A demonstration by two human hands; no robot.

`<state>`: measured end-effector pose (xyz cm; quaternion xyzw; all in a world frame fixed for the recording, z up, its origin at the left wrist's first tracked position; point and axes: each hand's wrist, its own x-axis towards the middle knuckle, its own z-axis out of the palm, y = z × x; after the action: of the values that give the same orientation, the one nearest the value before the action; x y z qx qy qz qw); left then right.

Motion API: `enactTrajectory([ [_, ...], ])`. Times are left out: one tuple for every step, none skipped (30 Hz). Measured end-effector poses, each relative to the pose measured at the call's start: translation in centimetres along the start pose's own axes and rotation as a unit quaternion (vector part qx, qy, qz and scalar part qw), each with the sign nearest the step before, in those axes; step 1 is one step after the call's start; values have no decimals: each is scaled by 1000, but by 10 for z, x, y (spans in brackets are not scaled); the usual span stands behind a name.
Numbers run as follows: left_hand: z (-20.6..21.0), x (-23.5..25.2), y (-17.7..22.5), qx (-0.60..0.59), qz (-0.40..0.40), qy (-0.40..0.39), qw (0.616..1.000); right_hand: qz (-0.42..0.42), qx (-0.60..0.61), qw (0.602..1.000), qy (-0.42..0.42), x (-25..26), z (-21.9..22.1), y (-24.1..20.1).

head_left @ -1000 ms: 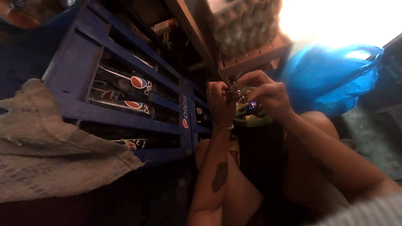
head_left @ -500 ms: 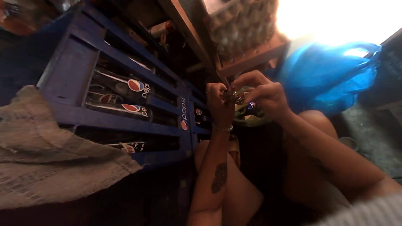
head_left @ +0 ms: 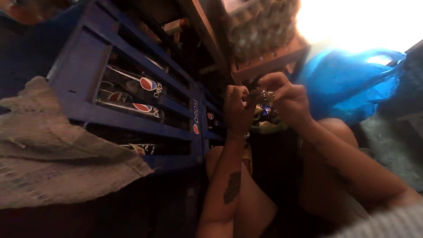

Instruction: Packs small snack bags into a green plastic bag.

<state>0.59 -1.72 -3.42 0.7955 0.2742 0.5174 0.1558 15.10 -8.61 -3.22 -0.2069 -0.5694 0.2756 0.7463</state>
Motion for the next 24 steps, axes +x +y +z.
enactTrajectory([
  [0, 0, 0, 6, 3, 2, 1000, 3, 2, 1000, 3, 0, 0, 0],
  [-1, 1, 0, 10, 8, 5, 1000, 3, 3, 1000, 4, 0, -1, 0],
  [-1, 1, 0, 15, 12, 8, 1000, 2, 0, 1000, 4, 0, -1, 0],
  [-2, 1, 0, 20, 16, 11, 1000, 0, 1, 1000, 5, 0, -1, 0],
  [-2, 2, 0, 26, 22, 14, 999, 0, 5, 1000, 8, 0, -1, 0],
  [-3, 2, 0, 32, 28, 18, 999, 2, 9, 1000, 11, 1, 0, 0],
  [-3, 3, -1, 36, 35, 21, 999, 5, 14, 1000, 13, 0, 1, 0],
  [-3, 3, -1, 41, 42, 26, 998, 10, 22, 1000, 14, 0, 1, 1],
  [-4, 3, -2, 43, 46, 30, 998, 17, 31, 999, 18, -1, 3, 1],
  [-4, 3, -2, 45, 46, 33, 997, 29, 46, 998, 29, -2, 4, 1],
  [-5, 4, -2, 49, 47, 34, 997, 47, 71, 995, 50, -2, 6, 1],
  [-5, 5, -1, 50, 45, 36, 997, 71, 103, 989, 78, -3, 8, -1],
  [-5, 5, -1, 50, 40, 36, 997, 98, 123, 982, 101, -1, 7, -4],
  [-5, 5, 0, 52, 35, 35, 997, 114, 137, 977, 114, 2, 5, -6],
  [-6, 5, 0, 56, 33, 33, 997, 116, 147, 975, 121, 6, 1, -7],
  [-7, 5, 0, 59, 31, 32, 997, 111, 150, 975, 124, 8, -3, -7],
  [-7, 5, 0, 60, 30, 30, 997, 105, 145, 976, 121, 10, -6, -7],
  [-8, 5, 1, 61, 31, 26, 997, 102, 128, 980, 113, 10, -7, -8],
  [-7, 4, 1, 61, 34, 23, 997, 97, 102, 986, 92, 11, -8, -11],
  [-7, 4, 1, 59, 37, 22, 997, 90, 76, 991, 66, 11, -7, -12],
  [-7, 3, 1, 56, 40, 22, 997, 84, 46, 995, 41, 10, -7, -13],
  [-7, 2, 1, 50, 40, 23, 998, 79, 16, 997, 17, 9, -6, -13],
  [-6, 2, 1, 42, 40, 25, 998, 74, -3, 997, -6, 7, -5, -13],
  [-6, 1, 2, 34, 40, 23, 998, 70, -17, 997, -23, 6, -5, -12],
])
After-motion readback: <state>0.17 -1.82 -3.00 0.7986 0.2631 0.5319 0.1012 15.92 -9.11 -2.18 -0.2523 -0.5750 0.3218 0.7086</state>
